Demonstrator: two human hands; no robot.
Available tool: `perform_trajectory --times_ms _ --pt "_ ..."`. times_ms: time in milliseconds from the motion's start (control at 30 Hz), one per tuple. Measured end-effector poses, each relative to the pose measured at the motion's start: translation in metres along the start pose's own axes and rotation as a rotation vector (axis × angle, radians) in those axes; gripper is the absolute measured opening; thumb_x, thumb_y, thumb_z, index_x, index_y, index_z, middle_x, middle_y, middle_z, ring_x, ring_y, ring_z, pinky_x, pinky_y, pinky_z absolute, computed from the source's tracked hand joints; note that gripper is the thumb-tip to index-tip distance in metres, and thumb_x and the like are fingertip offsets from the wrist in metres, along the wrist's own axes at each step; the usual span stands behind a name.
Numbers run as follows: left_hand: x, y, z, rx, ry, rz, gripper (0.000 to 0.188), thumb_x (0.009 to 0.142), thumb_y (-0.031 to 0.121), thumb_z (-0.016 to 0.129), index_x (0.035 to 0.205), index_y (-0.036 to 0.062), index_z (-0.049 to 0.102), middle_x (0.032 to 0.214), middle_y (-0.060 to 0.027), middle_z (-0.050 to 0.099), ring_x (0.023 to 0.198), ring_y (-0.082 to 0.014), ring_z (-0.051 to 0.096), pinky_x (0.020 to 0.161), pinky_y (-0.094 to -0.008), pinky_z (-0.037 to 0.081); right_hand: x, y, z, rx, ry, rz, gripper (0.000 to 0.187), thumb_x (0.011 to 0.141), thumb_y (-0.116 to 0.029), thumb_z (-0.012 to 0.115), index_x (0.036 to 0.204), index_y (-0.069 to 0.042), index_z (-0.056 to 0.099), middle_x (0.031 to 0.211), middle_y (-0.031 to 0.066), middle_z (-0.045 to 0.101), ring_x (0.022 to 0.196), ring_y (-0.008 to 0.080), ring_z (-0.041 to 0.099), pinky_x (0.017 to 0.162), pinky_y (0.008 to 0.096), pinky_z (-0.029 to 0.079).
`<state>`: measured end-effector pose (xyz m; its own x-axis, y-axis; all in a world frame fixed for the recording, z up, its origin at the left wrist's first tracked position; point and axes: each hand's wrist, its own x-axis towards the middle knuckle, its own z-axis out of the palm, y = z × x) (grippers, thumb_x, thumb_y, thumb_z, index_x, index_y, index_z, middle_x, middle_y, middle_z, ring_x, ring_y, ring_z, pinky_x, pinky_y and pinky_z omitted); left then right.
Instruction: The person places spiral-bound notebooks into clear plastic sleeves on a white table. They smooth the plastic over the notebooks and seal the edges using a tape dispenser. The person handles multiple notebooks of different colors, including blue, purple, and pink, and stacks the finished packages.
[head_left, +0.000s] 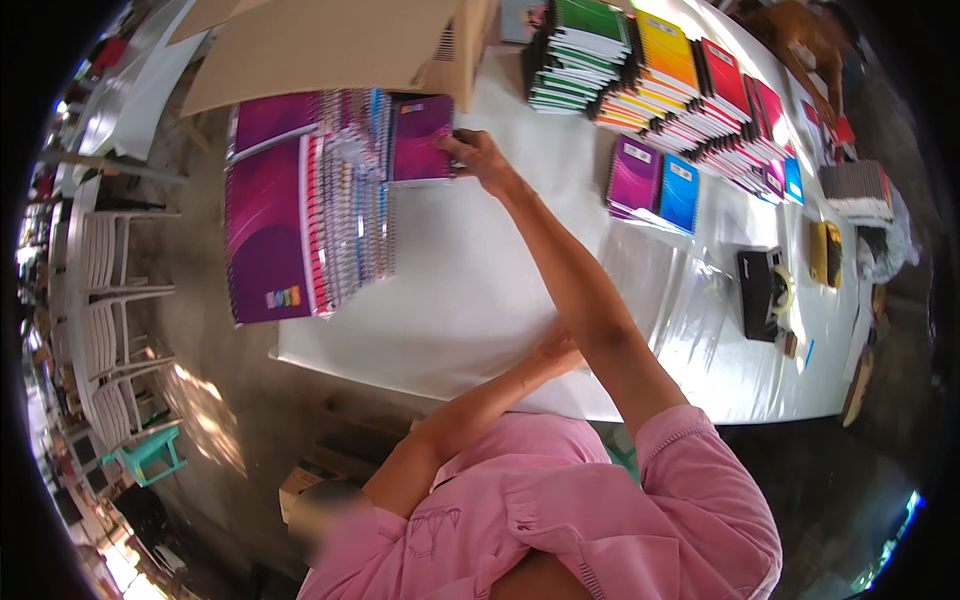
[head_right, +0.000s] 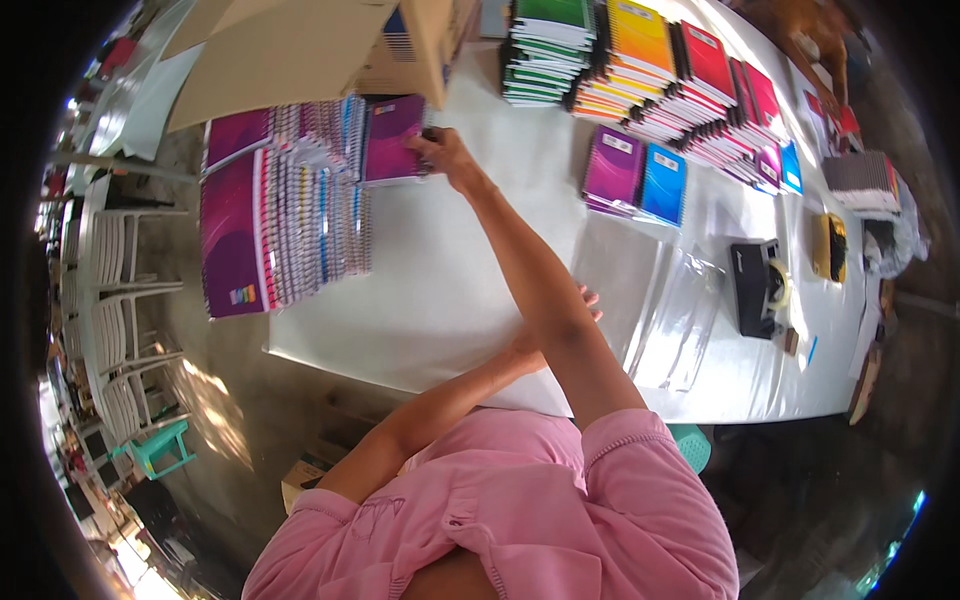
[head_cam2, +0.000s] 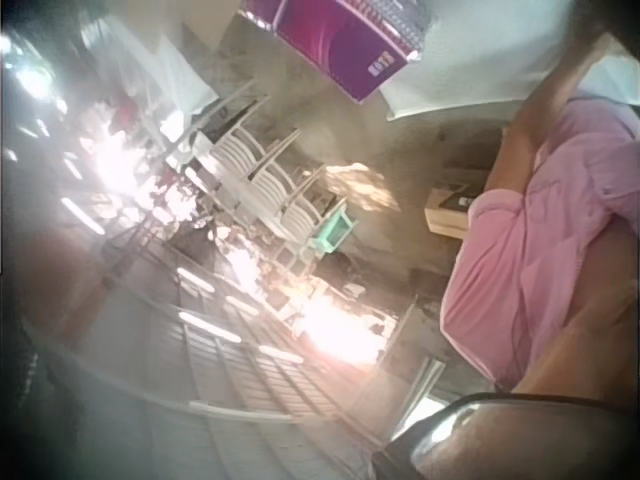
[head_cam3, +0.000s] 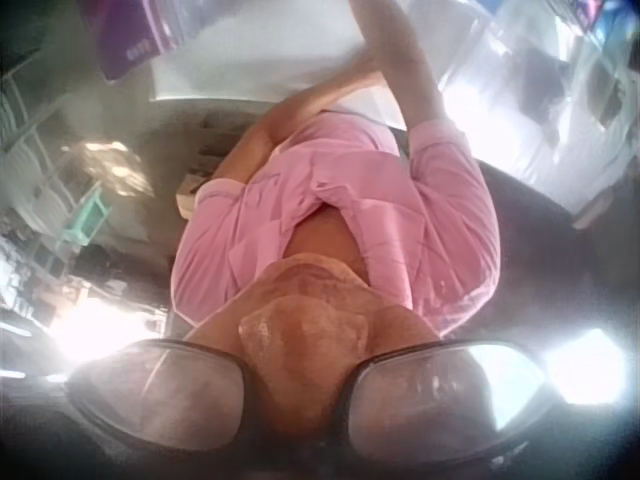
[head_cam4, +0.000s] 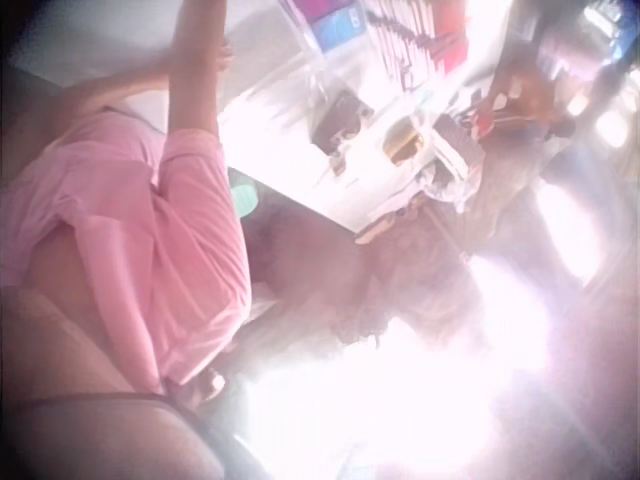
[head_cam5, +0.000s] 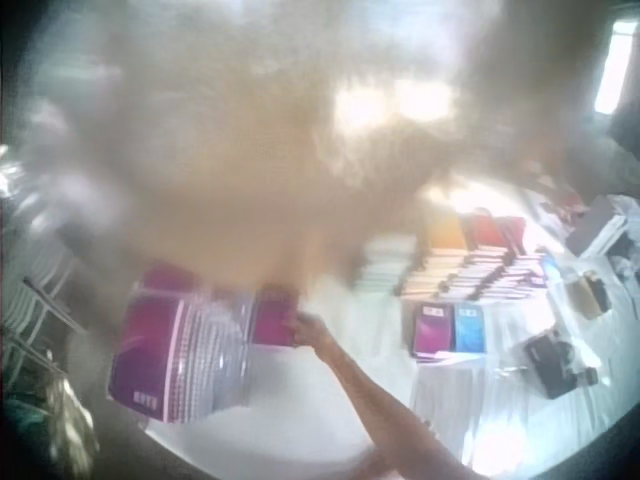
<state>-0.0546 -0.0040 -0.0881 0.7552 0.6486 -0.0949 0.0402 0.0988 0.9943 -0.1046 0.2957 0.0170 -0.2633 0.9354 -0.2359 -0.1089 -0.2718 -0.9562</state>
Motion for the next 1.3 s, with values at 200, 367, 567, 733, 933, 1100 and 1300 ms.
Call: perform_trajectory --times_ms 200,367,567,733,933,1100,1300 --pt "-0.007 0.057 -0.034 0.942 0.062 0.244 0.057 0.081 0.022 0.068 0.133 0.012 0.049 0.14 -0.0095 0.045 0.13 -0.0308 0.041 0.109 -0.0512 0.028 -0.095 -0.053 -0.034 -0.969 0.328 -0.246 0.03 0.085 -0.026 0.068 0.108 -0.009 0.063 0.103 0.0088 0.066 0.097 0.0324 0.062 0.079 0.04 0.05" --pt "0.004 0.112 -0.016 1.131 0.076 0.184 0.068 0.079 0.033 0.072 0.138 0.0137 0.045 0.146 -0.0071 0.038 0.139 -0.0359 0.026 0.107 -0.0622 0.022 -0.24 -0.08 -0.26 -1.141 0.84 -0.397 0.027 0.073 0.009 0.053 0.091 -0.004 0.069 0.076 0.0125 0.067 0.067 0.0253 0.066 0.063 0.0321 0.05" --pt "0.055 0.132 0.021 1.156 -0.038 0.317 0.071 0.08 0.036 0.071 0.142 0.0225 0.042 0.149 -0.0026 0.034 0.14 -0.0373 0.024 0.107 -0.0638 0.021 -0.257 -0.093 -0.45 -1.532 1.02 -0.728 0.034 0.073 0.002 0.056 0.106 -0.005 0.063 0.094 0.0123 0.066 0.088 0.0312 0.062 0.081 0.0404 0.047" --pt "0.071 0.116 0.044 1.181 -0.011 0.166 0.073 0.074 0.038 0.076 0.139 0.0264 0.047 0.149 -0.0022 0.036 0.138 -0.0412 0.025 0.104 -0.066 0.024 -0.249 -0.064 -0.474 -0.581 0.665 -0.599 0.032 0.101 -0.02 0.04 0.121 -0.003 0.058 0.118 0.0102 0.062 0.111 0.0232 0.056 0.096 0.0368 0.042" --pt "0.066 0.119 0.058 1.222 0.033 0.099 0.078 0.07 0.036 0.079 0.14 0.0259 0.045 0.149 -0.0018 0.035 0.136 -0.0444 0.027 0.103 -0.0666 0.025 -0.279 -0.092 -0.479 -0.707 0.698 -0.459 0.027 0.096 -0.015 0.048 0.117 -0.003 0.06 0.109 0.0127 0.063 0.099 0.0282 0.058 0.086 0.0373 0.044" --pt "0.055 0.126 0.07 1.295 -0.018 0.018 0.08 0.07 0.036 0.078 0.141 0.0253 0.044 0.151 -0.0035 0.032 0.139 -0.0418 0.025 0.105 -0.0646 0.024 -0.307 -0.126 -0.473 -0.957 0.799 -0.392 0.024 0.092 -0.011 0.054 0.114 -0.004 0.062 0.102 0.0147 0.064 0.09 0.0323 0.059 0.077 0.0377 0.046" --pt "0.087 0.162 0.06 0.264 0.235 -0.153 0.073 0.085 0.05 0.062 0.144 0.0179 0.037 0.151 -0.0078 0.03 0.138 -0.0368 0.029 0.107 -0.0571 0.03 -0.361 -0.121 -0.388 -1.255 1.249 -0.763 0.021 0.088 -0.004 0.059 0.109 -0.006 0.064 0.088 0.0147 0.064 0.074 0.0344 0.058 0.064 0.0391 0.046"
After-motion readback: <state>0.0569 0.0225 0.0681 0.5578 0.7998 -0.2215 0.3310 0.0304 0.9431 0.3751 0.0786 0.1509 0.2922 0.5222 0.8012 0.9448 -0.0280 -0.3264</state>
